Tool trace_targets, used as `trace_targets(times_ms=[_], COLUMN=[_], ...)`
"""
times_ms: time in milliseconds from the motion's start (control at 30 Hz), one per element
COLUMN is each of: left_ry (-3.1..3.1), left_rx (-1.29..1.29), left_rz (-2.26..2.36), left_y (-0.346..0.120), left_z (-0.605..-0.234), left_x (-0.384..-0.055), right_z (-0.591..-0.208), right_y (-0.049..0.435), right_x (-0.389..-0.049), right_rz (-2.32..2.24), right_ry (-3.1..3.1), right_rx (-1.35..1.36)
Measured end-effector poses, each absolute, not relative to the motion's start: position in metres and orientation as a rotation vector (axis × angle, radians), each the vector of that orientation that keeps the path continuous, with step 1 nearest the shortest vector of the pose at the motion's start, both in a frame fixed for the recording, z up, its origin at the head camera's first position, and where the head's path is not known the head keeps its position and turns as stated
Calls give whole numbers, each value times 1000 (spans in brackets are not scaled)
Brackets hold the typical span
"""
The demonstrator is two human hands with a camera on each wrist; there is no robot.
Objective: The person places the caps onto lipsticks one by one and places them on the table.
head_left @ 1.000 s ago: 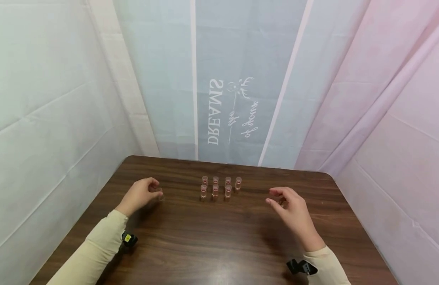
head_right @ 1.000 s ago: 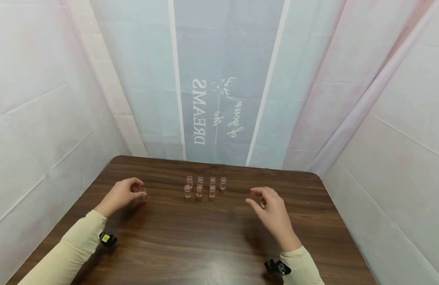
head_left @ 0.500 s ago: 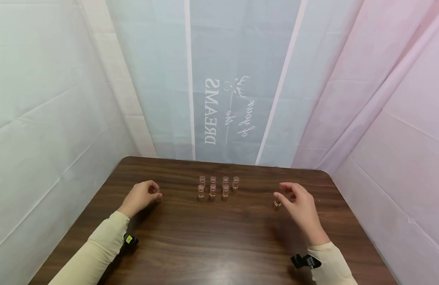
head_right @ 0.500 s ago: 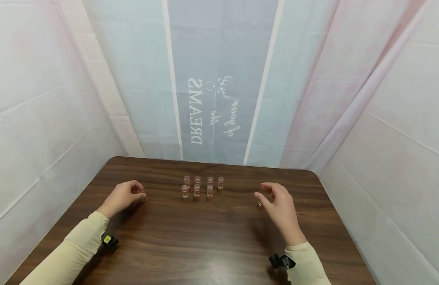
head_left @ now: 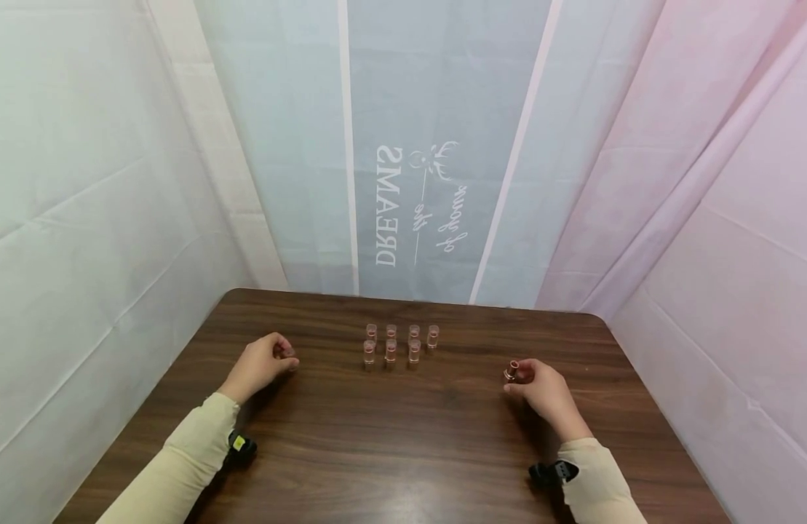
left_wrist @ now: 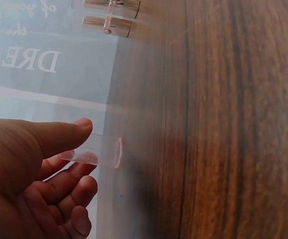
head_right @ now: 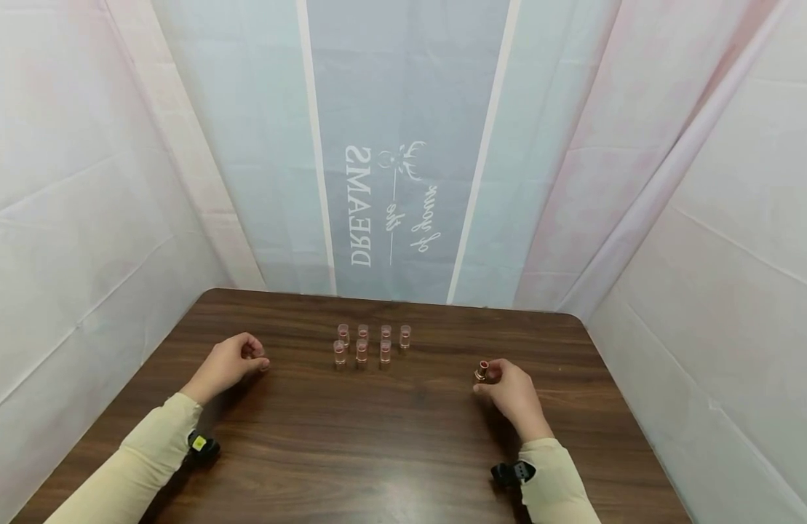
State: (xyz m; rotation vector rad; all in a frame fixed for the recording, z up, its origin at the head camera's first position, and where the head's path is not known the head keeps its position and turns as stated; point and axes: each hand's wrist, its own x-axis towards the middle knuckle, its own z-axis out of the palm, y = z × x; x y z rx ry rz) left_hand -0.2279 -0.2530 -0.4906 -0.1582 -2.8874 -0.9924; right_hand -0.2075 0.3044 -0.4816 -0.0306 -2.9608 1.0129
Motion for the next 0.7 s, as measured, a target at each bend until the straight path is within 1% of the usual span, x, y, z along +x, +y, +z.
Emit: trace_targets(times_ms=[233,533,700], left_ry=[-2871,-2829,-2826], left_rx=[-182,-277,-315], left_rz=[-977,-1073,-1082], left_y=[-244,-221,-208], left_z=[-482,-448,-435], left_x=[-226,-221,-217], right_z=[-494,-507,-504], right_y=[310,316,315], right_x=[-215,-220,-222], right_rz=[1010,1003,1007], right_ry=[-2971,-2927,-2873], right_rx=[16,71,71])
